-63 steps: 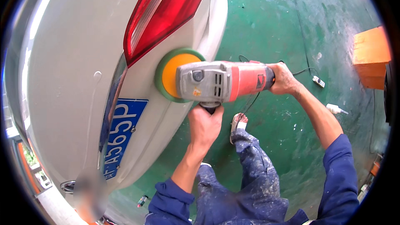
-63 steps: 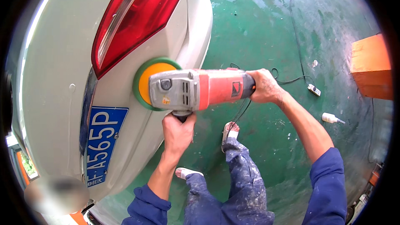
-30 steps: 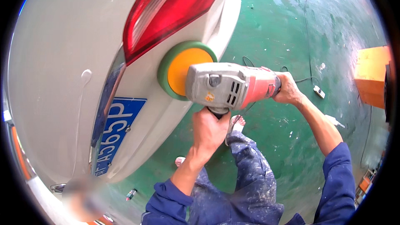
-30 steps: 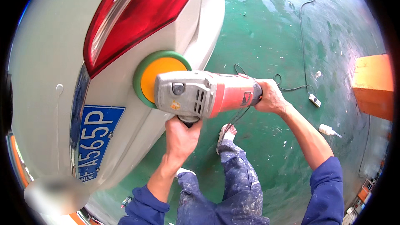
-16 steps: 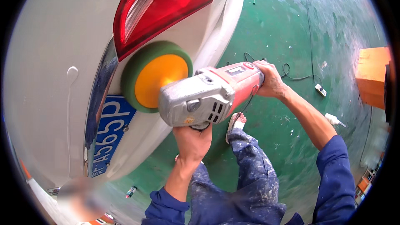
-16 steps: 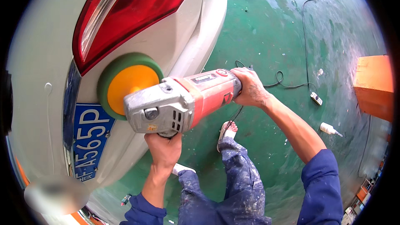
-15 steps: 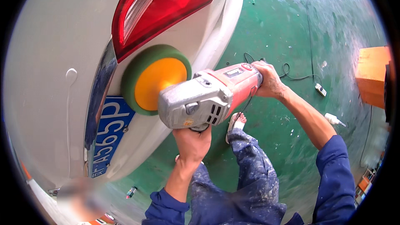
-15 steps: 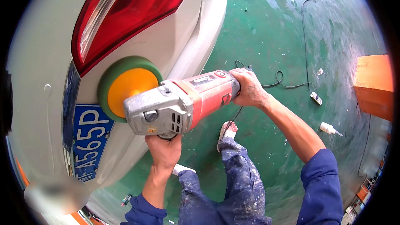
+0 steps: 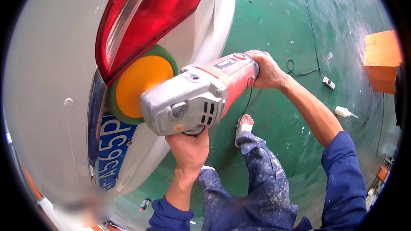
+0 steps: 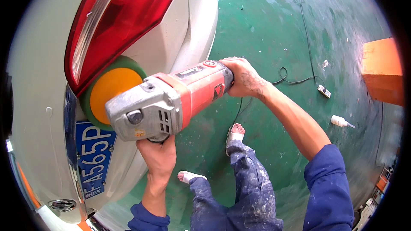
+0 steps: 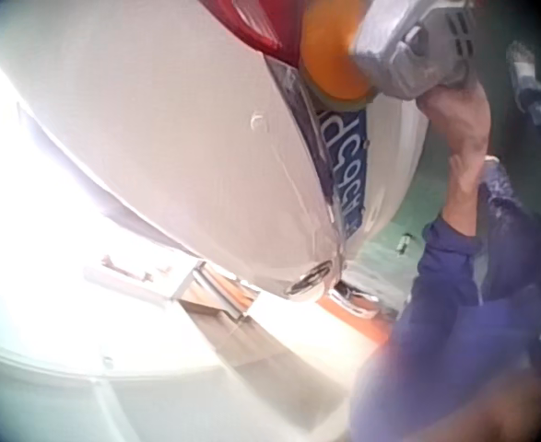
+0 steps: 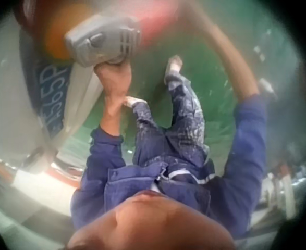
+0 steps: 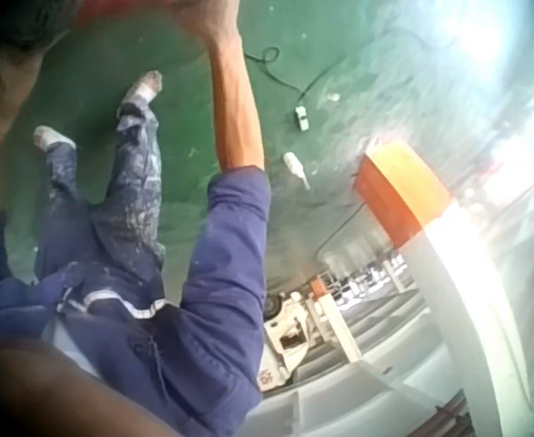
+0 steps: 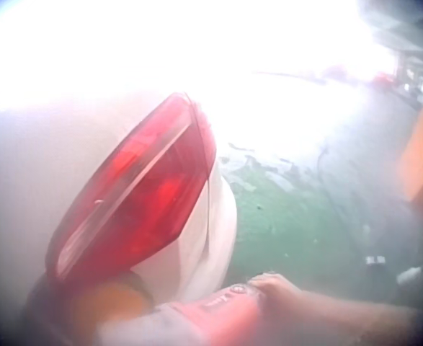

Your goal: The person uses a rotary polisher with a green pad to polish the rear trunk and bumper of a white car. They move the tool across the surface in overlapping passes, covering the area around the license plate and taillights.

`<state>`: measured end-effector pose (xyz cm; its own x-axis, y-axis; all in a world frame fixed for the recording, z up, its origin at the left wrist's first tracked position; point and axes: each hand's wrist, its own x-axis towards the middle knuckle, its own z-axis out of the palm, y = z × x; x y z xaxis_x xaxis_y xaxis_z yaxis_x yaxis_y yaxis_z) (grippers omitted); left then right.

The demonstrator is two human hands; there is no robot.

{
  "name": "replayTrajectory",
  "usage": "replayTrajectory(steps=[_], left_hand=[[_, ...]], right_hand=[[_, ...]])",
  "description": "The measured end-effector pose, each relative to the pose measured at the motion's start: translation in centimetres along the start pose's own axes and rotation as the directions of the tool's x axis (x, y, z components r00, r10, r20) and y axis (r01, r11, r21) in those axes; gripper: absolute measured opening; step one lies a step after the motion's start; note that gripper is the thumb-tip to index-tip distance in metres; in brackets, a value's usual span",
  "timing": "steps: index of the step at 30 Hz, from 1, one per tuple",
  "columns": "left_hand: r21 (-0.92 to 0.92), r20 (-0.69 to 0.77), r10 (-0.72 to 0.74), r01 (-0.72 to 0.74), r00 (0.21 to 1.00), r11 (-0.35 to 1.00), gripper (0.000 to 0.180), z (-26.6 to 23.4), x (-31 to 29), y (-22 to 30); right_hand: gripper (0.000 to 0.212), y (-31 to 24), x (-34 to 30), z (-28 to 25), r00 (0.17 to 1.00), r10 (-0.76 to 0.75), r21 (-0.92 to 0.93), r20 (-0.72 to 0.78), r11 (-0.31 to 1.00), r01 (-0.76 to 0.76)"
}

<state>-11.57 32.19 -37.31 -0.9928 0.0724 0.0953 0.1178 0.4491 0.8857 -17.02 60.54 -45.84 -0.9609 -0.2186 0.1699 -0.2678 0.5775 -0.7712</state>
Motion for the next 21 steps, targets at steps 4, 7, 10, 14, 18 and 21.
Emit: replayTrajectory(steps=[4, 7, 10, 14, 18, 21], left_hand=[[0.087, 0.122, -0.113, 0.103, 0.986, 0.991, 0.020, 1.3, 1.9, 1.7], [0.112, 0.159, -0.162, 0.145, 0.974, 0.983, 0.023, 2.7, 2.7, 2.4], [0.125, 0.183, -0.225, 0.204, 0.957, 0.971, 0.025, 2.4, 2.3, 2.6], [0.122, 0.202, -0.318, 0.298, 0.926, 0.947, 0.016, 2.4, 0.4, 2.3], [0.149, 0.220, -0.342, 0.315, 0.914, 0.937, 0.016, 1.9, -1.8, 1.8], [0.262, 0.252, -0.442, 0.379, 0.861, 0.888, 0.021, 1.5, -2.6, 2.4]], right_hand=[[0.050, 0.8, -1.4, -0.2, 0.991, 0.131, 0.104, -0.006, 0.986, -0.130], [0.060, 2.1, -3.3, -0.6, 0.974, 0.214, 0.138, 0.073, 0.965, -0.223], [0.060, 1.2, -4.4, -0.9, 0.975, 0.213, 0.158, 0.067, 0.962, -0.221], [0.055, 1.4, -6.5, -0.2, 0.924, 0.330, 0.156, 0.193, 0.919, -0.361], [0.046, -0.4, -8.6, 1.2, 0.860, 0.397, 0.142, 0.322, 0.877, -0.458], [0.044, -0.8, -11.0, 1.4, 0.787, 0.425, 0.162, 0.447, 0.826, -0.539]])
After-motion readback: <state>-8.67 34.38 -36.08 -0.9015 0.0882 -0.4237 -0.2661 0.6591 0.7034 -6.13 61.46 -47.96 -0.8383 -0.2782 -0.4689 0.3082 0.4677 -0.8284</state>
